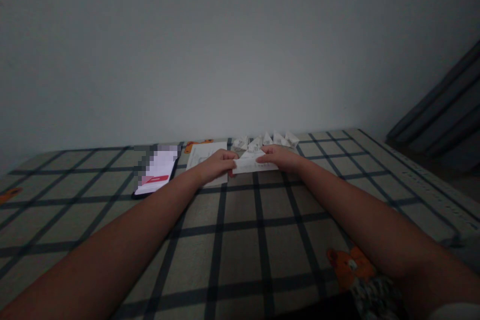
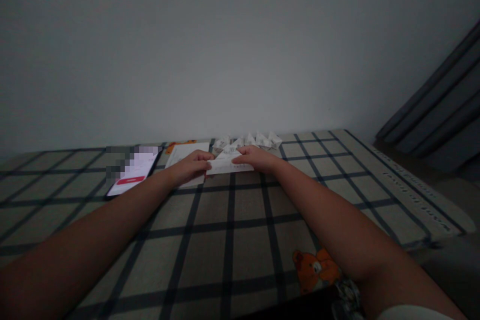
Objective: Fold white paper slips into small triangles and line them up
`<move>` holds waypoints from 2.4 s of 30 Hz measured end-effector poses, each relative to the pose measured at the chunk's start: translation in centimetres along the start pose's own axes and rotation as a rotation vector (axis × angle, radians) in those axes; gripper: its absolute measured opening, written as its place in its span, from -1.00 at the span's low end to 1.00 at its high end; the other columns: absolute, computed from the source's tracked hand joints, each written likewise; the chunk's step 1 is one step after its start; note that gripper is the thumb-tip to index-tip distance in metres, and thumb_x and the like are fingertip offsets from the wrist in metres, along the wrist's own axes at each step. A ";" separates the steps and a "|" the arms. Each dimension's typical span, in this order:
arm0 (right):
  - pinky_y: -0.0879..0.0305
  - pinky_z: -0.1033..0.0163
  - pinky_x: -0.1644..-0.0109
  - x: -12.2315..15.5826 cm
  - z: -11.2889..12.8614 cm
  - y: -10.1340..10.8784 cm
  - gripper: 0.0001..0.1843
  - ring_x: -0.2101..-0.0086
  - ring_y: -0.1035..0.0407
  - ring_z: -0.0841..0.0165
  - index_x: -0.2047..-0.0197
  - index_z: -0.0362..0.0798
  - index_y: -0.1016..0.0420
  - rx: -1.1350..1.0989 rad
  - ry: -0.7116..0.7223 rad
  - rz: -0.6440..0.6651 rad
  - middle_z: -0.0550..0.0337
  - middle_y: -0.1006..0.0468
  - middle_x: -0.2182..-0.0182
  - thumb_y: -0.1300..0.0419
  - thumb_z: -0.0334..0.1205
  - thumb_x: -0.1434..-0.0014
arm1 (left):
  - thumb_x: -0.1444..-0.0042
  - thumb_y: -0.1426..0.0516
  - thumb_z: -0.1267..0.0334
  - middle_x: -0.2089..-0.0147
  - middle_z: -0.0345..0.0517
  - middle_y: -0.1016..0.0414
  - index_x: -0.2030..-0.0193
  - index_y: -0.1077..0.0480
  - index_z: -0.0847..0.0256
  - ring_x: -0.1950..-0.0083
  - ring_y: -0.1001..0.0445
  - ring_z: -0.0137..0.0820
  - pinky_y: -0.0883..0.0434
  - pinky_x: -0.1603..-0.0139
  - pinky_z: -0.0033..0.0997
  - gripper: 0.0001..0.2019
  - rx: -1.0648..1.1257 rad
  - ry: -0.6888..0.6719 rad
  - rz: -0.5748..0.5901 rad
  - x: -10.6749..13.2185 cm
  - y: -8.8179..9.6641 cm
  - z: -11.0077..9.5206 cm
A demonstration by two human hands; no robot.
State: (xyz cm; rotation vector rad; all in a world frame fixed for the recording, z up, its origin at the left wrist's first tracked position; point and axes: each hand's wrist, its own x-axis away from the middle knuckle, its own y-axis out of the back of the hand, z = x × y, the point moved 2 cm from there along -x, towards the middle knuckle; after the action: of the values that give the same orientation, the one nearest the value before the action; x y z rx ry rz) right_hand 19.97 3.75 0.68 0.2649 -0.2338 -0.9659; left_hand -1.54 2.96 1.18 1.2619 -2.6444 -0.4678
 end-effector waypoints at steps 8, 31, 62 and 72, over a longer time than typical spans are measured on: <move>-0.16 0.35 0.45 0.1 0.1 -0.2 -0.73 0.50 -0.28 0.45 0.29 -0.10 -0.38 -0.129 -0.018 0.021 0.21 -0.45 0.43 -0.22 -0.14 0.05 | 0.25 -0.04 0.35 0.56 -0.15 -0.37 0.51 -0.40 0.31 0.50 -0.31 -0.47 -0.22 0.44 -0.46 -0.86 0.139 -0.029 0.023 -0.3 0.1 0.3; -0.18 0.37 0.46 0.7 1.3 -0.7 -0.79 0.55 -0.25 0.49 0.44 -0.14 -0.45 -0.197 -0.035 0.105 0.24 -0.44 0.55 -0.28 -0.16 0.08 | -0.01 -0.19 0.22 -0.07 -0.07 -0.32 0.15 -0.47 0.02 -0.09 -0.27 -0.26 -0.23 -0.08 -0.15 -0.78 -0.866 -0.739 -0.437 1.9 -2.3 -3.0; -0.34 0.28 0.26 0.8 2.1 -3.1 -0.58 0.38 -0.38 0.46 -0.11 0.01 -0.35 0.211 0.497 -0.228 0.10 -0.48 0.06 -0.02 -0.12 -0.20 | 0.09 -0.24 0.15 0.24 0.02 -0.55 0.23 -0.49 0.30 0.26 -0.49 -0.32 -0.36 0.22 -0.37 -0.70 0.482 -0.059 -0.497 1.0 -2.3 0.9; -0.22 0.19 0.09 1.3 2.5 -2.7 -0.59 0.21 -0.32 0.37 -0.13 -0.05 -0.32 0.516 0.795 -0.137 0.07 -0.48 0.20 0.01 -0.25 -0.22 | 0.19 -0.21 0.34 0.49 -0.16 -0.46 0.57 -0.45 0.27 0.38 -0.40 -0.43 -0.32 0.31 -0.45 -0.95 0.694 -0.133 -0.487 1.1 -2.2 0.2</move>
State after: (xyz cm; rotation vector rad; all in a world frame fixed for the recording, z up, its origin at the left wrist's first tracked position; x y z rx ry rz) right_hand 17.81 0.92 2.32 1.1184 0.2784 -0.8534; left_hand -0.67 0.84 0.26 2.1502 -2.6823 0.3773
